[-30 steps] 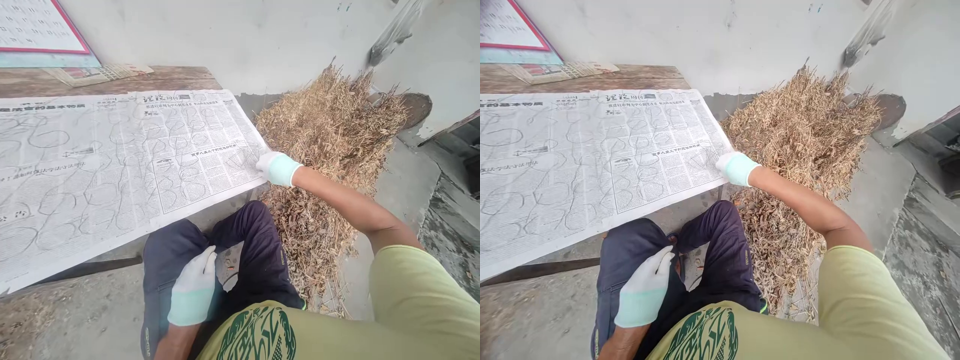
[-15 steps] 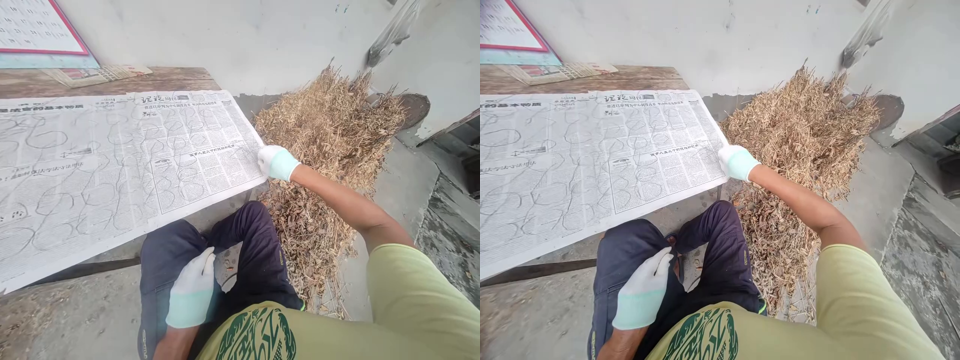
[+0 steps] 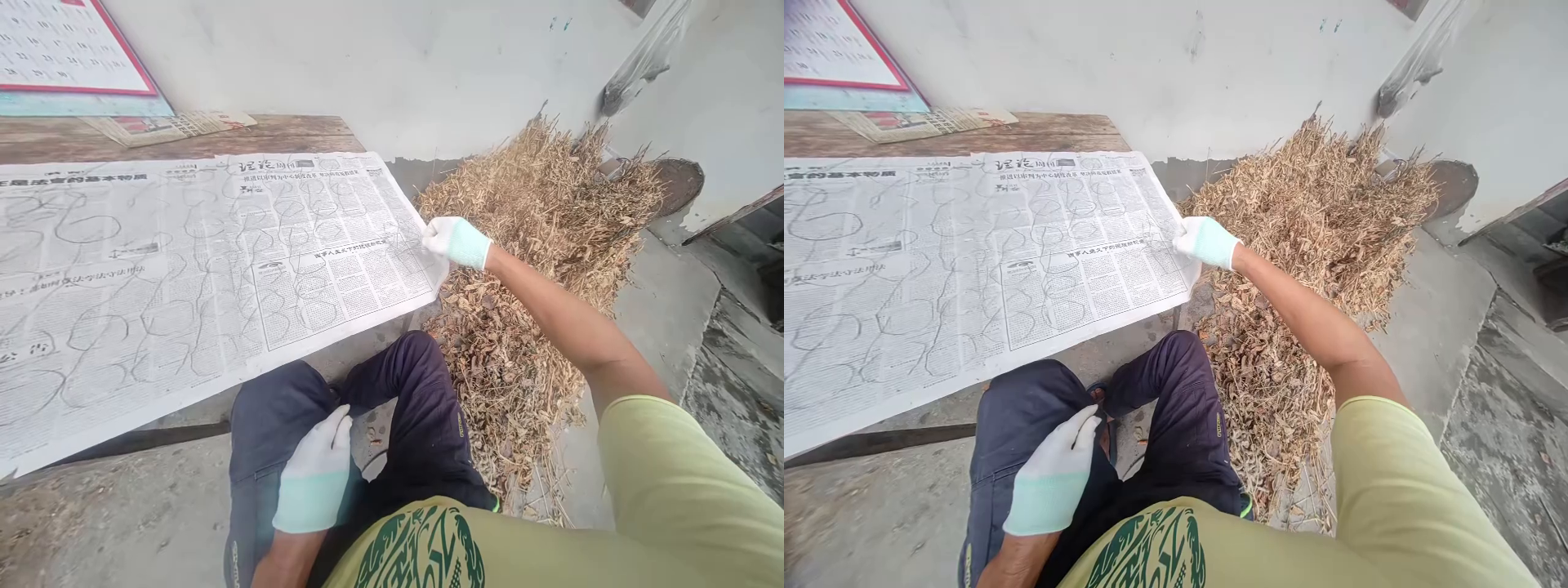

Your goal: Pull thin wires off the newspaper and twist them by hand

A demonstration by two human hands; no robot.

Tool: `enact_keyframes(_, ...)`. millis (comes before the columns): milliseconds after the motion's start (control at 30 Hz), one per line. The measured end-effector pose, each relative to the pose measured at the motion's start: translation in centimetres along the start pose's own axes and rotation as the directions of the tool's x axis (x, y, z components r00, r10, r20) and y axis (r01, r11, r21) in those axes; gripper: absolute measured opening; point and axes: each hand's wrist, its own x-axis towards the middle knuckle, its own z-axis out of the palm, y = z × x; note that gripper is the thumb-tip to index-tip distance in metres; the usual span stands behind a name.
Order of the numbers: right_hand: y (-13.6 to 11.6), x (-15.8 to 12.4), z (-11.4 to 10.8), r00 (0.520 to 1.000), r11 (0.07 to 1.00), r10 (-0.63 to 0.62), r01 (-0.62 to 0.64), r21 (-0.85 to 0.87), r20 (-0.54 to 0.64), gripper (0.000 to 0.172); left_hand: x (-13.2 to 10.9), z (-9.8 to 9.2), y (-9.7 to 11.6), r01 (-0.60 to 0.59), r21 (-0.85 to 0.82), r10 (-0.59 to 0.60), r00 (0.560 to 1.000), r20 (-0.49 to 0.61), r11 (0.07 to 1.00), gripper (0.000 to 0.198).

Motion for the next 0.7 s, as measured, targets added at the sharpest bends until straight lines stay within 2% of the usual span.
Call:
enact_keyframes(200, 0.7, 0.1, -0.7, 0.996, 0.984, 0.086, -0.087, 0.157, 0.011, 0.011, 0.1, -0.1, -0.3, -0.039, 0.005, 0.039, 0.999, -0.014, 0.999, 0.043)
enact_keyframes(367, 1.9, 0.6, -0.4, 0.998, 0.975, 0.046, -0.035, 0.219, -0.047, 0.011, 0.5, -0.1, 0.2, -0.084, -0.010, 0.084, 0.995, -0.052, 0.996, 0.043)
enact_keyframes(533, 2.4, 0.8, -0.2, 0.998, 0.955, 0.037, -0.021, 0.295, -0.049, 0.010, 1.3, -0.5, 1.8, -0.152, -0.056, 0.147, 0.985, -0.090, 0.987, 0.040)
enact_keyframes(700, 2.2, 0.5, -0.3, 0.999, 0.920, -0.002, 0.017, 0.391, -0.038, 0.026, 3.2, -1.8, 4.5, -0.315, -0.061, 0.302, 0.940, -0.161, 0.947, 0.037)
